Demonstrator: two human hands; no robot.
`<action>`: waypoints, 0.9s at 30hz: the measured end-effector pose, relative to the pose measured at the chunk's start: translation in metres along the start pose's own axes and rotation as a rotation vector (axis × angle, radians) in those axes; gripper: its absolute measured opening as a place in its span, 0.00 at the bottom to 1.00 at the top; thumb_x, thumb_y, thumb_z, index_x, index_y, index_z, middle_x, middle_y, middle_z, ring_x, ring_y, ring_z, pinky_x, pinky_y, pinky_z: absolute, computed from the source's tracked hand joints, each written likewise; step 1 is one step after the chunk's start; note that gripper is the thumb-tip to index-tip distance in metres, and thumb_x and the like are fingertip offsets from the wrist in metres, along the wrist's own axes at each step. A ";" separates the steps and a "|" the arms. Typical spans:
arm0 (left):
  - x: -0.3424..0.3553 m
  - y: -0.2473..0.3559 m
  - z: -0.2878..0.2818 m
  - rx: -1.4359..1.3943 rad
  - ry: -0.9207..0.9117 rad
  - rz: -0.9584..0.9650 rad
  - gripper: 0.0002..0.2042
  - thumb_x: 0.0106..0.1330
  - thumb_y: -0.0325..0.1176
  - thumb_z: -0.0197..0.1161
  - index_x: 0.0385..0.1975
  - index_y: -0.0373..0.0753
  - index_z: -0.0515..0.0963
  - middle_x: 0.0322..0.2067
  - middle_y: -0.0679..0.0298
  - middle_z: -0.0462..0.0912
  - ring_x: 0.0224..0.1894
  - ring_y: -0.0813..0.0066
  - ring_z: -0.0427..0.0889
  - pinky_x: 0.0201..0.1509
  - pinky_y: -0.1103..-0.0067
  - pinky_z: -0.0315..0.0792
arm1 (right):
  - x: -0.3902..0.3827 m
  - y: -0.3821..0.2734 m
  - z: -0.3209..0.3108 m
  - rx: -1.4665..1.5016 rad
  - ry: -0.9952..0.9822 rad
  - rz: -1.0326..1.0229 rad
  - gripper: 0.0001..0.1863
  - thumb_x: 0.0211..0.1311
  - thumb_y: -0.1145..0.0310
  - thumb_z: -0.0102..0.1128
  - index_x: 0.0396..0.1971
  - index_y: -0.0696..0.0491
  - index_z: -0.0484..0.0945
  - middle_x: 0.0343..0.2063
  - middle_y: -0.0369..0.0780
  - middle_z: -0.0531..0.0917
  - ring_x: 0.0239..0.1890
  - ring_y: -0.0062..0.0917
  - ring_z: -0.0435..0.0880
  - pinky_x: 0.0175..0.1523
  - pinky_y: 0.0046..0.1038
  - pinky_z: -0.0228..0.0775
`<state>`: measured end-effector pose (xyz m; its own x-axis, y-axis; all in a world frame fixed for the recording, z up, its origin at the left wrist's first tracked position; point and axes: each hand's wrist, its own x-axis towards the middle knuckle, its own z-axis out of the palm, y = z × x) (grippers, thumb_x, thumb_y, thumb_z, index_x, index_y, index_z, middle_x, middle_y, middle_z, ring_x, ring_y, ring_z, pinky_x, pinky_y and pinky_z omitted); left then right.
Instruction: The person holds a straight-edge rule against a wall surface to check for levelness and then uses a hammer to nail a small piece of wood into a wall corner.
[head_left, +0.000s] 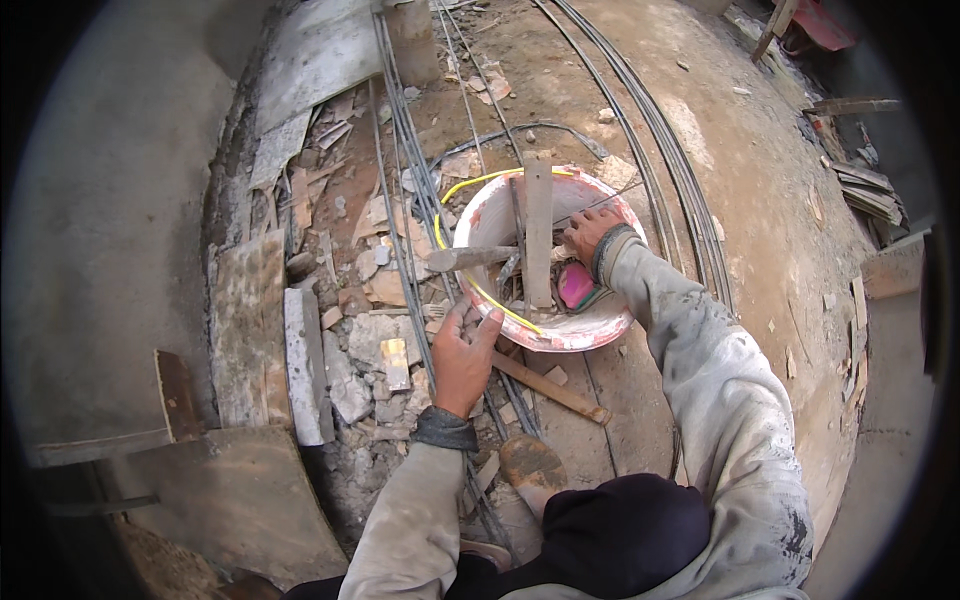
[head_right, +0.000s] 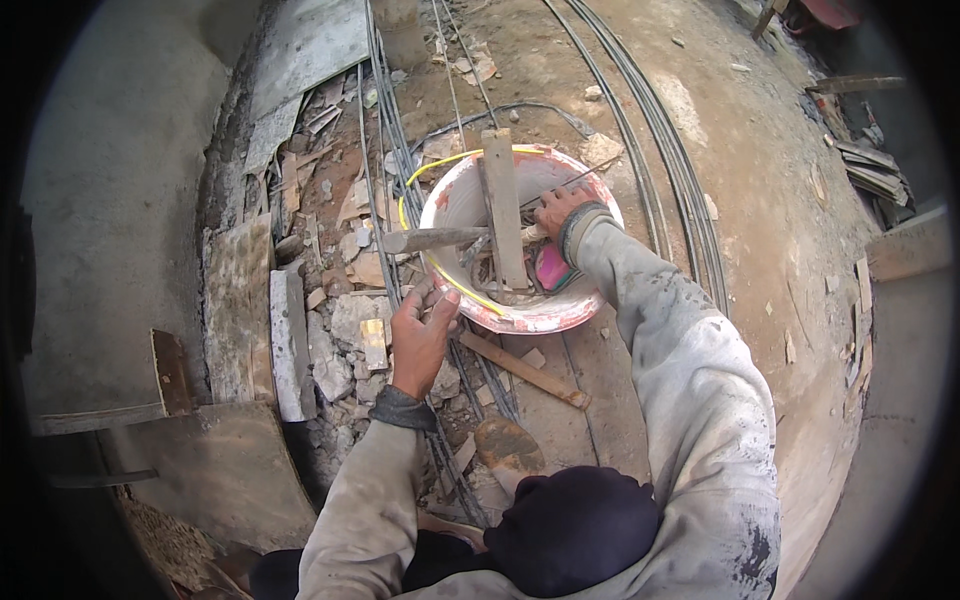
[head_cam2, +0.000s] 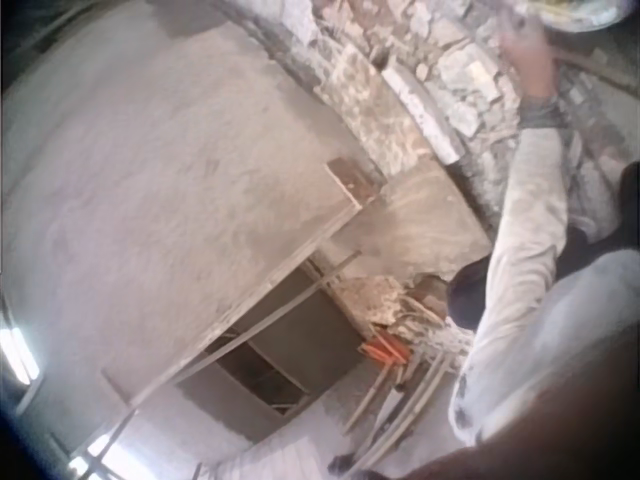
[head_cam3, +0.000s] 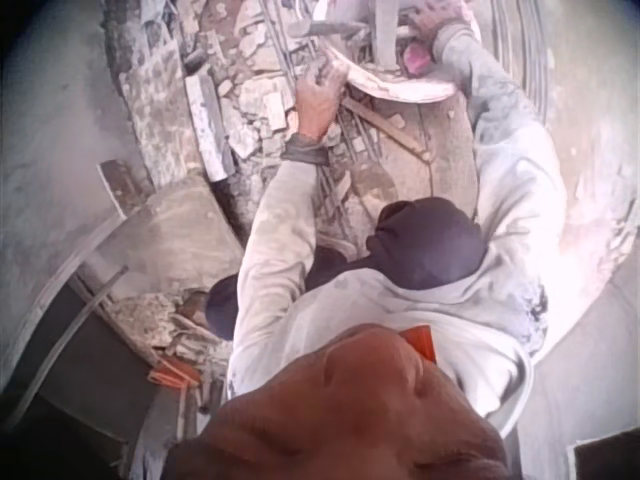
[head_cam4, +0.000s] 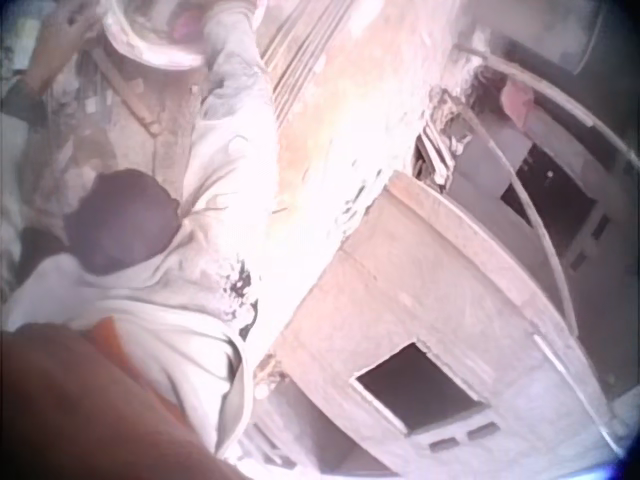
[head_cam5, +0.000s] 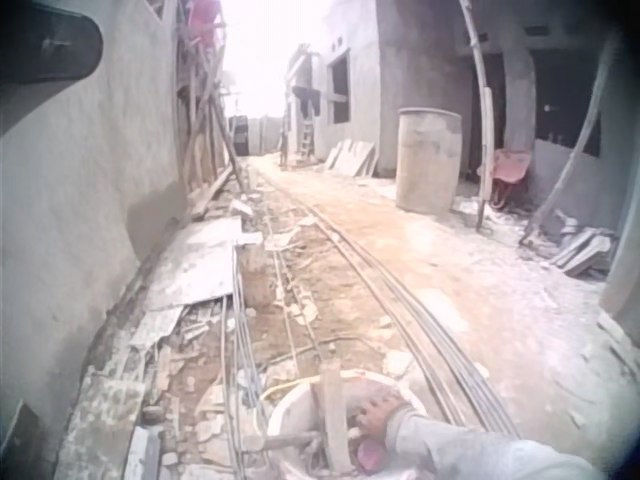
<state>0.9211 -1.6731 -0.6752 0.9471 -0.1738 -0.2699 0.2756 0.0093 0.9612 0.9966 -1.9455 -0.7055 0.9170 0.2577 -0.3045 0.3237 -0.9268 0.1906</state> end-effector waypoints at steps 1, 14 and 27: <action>0.000 -0.002 0.001 -0.042 0.023 -0.048 0.22 0.63 0.31 0.59 0.54 0.28 0.64 0.41 0.55 0.77 0.39 0.75 0.78 0.40 0.83 0.73 | -0.008 -0.007 -0.012 0.020 -0.018 -0.005 0.14 0.54 0.61 0.54 0.40 0.50 0.76 0.40 0.42 0.75 0.45 0.35 0.76 0.47 0.37 0.68; -0.013 -0.018 0.026 -0.220 0.073 0.004 0.23 0.63 0.20 0.52 0.56 0.33 0.53 0.44 0.53 0.74 0.40 0.70 0.80 0.30 0.82 0.80 | -0.070 -0.056 -0.069 0.374 0.388 -0.047 0.13 0.47 0.62 0.61 0.28 0.55 0.75 0.27 0.41 0.76 0.31 0.35 0.78 0.33 0.33 0.73; -0.012 -0.024 0.021 -0.236 0.035 -0.032 0.30 0.62 0.23 0.57 0.60 0.35 0.46 0.42 0.49 0.73 0.37 0.70 0.79 0.29 0.83 0.79 | -0.049 0.044 -0.129 0.641 0.619 -0.168 0.14 0.48 0.75 0.60 0.38 0.57 0.75 0.30 0.43 0.77 0.33 0.33 0.78 0.41 0.28 0.70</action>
<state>0.8996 -1.6923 -0.6937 0.9413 -0.1433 -0.3056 0.3324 0.2353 0.9133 0.9965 -1.9637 -0.5616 0.8906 0.3325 0.3104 0.4427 -0.7904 -0.4234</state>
